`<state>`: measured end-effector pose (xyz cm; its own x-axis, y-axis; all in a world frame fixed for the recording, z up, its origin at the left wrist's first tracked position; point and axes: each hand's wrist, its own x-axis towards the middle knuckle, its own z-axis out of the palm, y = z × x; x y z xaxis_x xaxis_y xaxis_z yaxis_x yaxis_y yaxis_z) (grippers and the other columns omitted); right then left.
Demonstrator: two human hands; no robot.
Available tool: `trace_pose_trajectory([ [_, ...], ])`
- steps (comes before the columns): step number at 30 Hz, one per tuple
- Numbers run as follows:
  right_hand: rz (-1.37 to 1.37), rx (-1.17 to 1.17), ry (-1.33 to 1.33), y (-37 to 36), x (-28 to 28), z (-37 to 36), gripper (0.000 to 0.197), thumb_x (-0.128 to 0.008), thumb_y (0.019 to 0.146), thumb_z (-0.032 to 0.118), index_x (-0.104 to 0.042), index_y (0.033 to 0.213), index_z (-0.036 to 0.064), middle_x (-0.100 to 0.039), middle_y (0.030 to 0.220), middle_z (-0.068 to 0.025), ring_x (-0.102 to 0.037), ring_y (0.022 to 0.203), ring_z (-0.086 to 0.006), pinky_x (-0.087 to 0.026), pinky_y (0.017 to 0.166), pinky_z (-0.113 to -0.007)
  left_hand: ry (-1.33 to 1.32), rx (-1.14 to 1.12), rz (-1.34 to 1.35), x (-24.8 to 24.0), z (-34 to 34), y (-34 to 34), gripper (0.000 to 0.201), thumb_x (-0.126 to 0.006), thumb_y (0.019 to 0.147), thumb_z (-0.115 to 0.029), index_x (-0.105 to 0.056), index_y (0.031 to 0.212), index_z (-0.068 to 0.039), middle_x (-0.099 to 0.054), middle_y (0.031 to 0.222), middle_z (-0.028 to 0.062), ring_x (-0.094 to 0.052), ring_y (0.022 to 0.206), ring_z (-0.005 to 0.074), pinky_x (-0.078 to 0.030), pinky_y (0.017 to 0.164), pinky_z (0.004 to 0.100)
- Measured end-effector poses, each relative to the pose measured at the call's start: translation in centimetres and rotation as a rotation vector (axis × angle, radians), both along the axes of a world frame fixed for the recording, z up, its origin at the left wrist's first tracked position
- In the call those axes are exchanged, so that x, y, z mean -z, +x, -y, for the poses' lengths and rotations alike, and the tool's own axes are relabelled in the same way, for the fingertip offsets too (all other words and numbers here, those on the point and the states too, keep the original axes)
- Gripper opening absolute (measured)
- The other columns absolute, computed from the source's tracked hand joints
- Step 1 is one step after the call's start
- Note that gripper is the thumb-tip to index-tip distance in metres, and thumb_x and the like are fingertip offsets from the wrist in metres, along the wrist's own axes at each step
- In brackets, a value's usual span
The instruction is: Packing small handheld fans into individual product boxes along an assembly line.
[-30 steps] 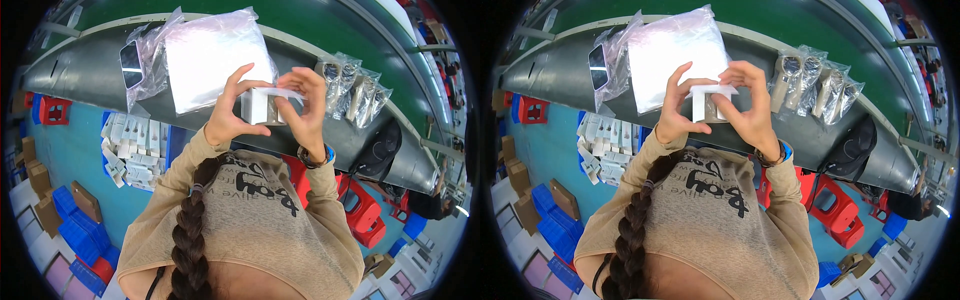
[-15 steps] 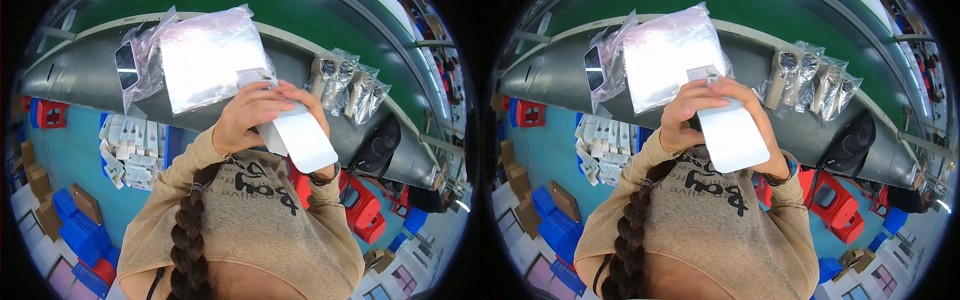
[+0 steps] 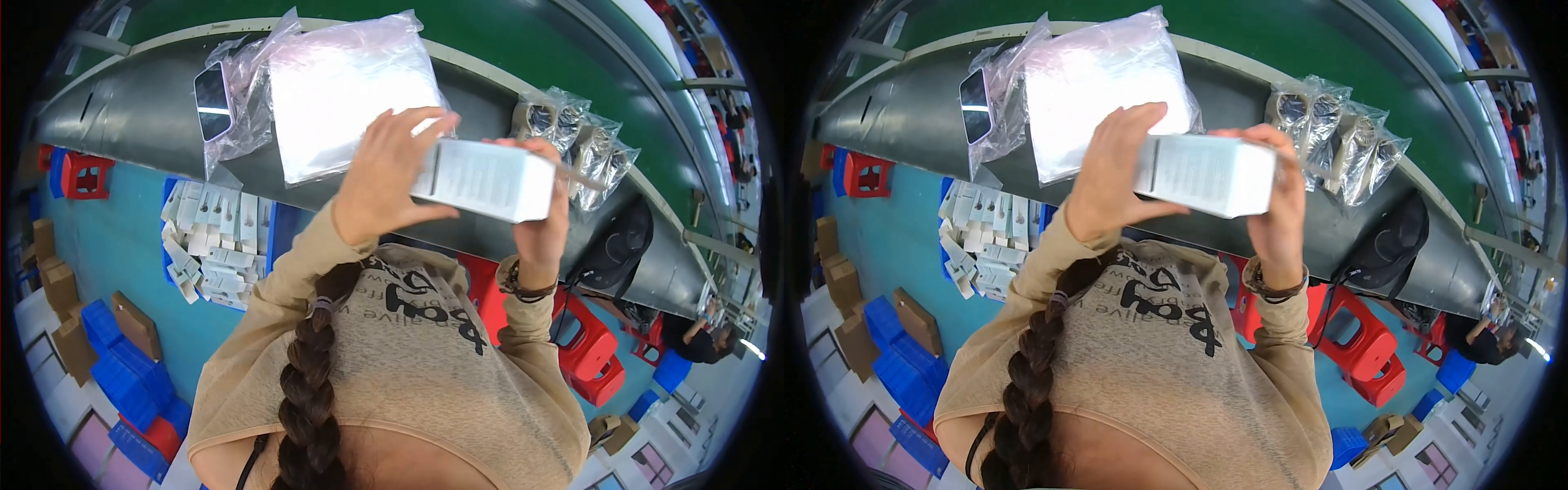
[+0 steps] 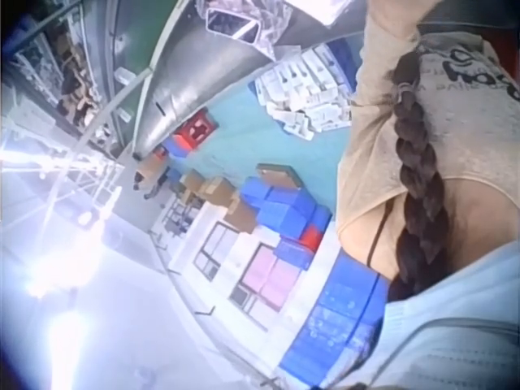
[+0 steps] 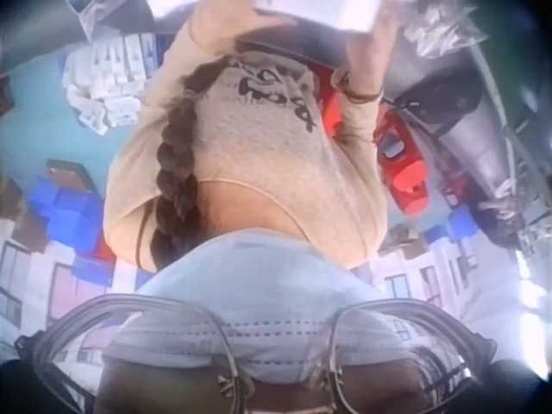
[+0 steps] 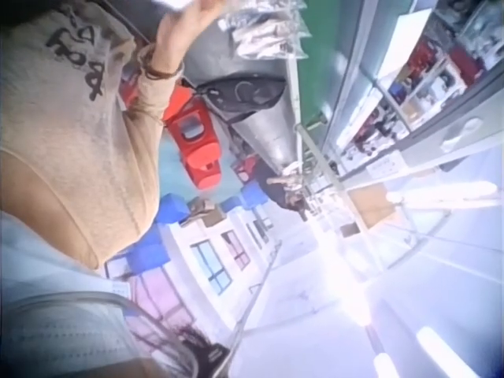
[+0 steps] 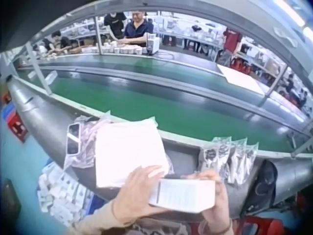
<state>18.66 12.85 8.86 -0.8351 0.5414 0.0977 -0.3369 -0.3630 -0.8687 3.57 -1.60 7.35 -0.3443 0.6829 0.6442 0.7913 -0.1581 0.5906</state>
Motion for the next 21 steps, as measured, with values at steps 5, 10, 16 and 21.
trace_pose_trajectory([
  [5,-0.117,-0.213,-0.706,0.4,4.4,-3.7,0.047,-0.035,0.098,0.031,-0.045,0.134,0.0033,-0.051,0.135,-0.0121,-0.050,0.123,-0.0290,-0.039,0.102,-0.047,-0.399,0.007,0.144,-2.2,1.7,-1.1,0.086,-0.084,0.058,-0.023,-0.043,0.133,-0.012,-0.054,0.110,0.0132,-0.056,0.096,0.0321,-0.045,0.083,0.0376],
  [10,-0.100,-0.212,-0.863,0.2,6.4,-3.6,0.048,-0.035,0.098,0.033,-0.045,0.135,0.0045,-0.049,0.137,-0.0126,-0.050,0.123,-0.0301,-0.039,0.101,-0.048,-0.428,-0.008,0.174,-5.0,2.0,-1.9,0.085,-0.084,0.057,-0.018,-0.045,0.132,-0.013,-0.055,0.107,0.0121,-0.055,0.090,0.0310,-0.045,0.083,0.0368],
  [16,-0.227,-0.258,-0.924,-0.4,6.4,-3.0,0.058,-0.036,0.098,0.037,-0.030,0.144,0.0025,-0.046,0.140,-0.0155,-0.047,0.126,-0.0309,-0.040,0.103,-0.047,-0.177,0.007,0.445,-5.5,2.7,-0.8,0.095,-0.088,0.053,-0.011,-0.042,0.137,-0.008,-0.055,0.115,0.0087,-0.054,0.109,0.0205,-0.042,0.093,0.0337],
  [21,-0.238,-0.217,-0.966,-1.5,5.2,-1.5,0.062,-0.033,0.099,0.040,-0.024,0.146,0.0013,-0.034,0.147,-0.0208,-0.038,0.134,-0.0328,-0.034,0.108,-0.048,-0.176,0.056,0.259,-5.9,2.2,-1.3,0.096,-0.088,0.053,-0.009,-0.041,0.137,-0.006,-0.057,0.117,0.0097,-0.054,0.109,0.0221,-0.042,0.094,0.0347],
])
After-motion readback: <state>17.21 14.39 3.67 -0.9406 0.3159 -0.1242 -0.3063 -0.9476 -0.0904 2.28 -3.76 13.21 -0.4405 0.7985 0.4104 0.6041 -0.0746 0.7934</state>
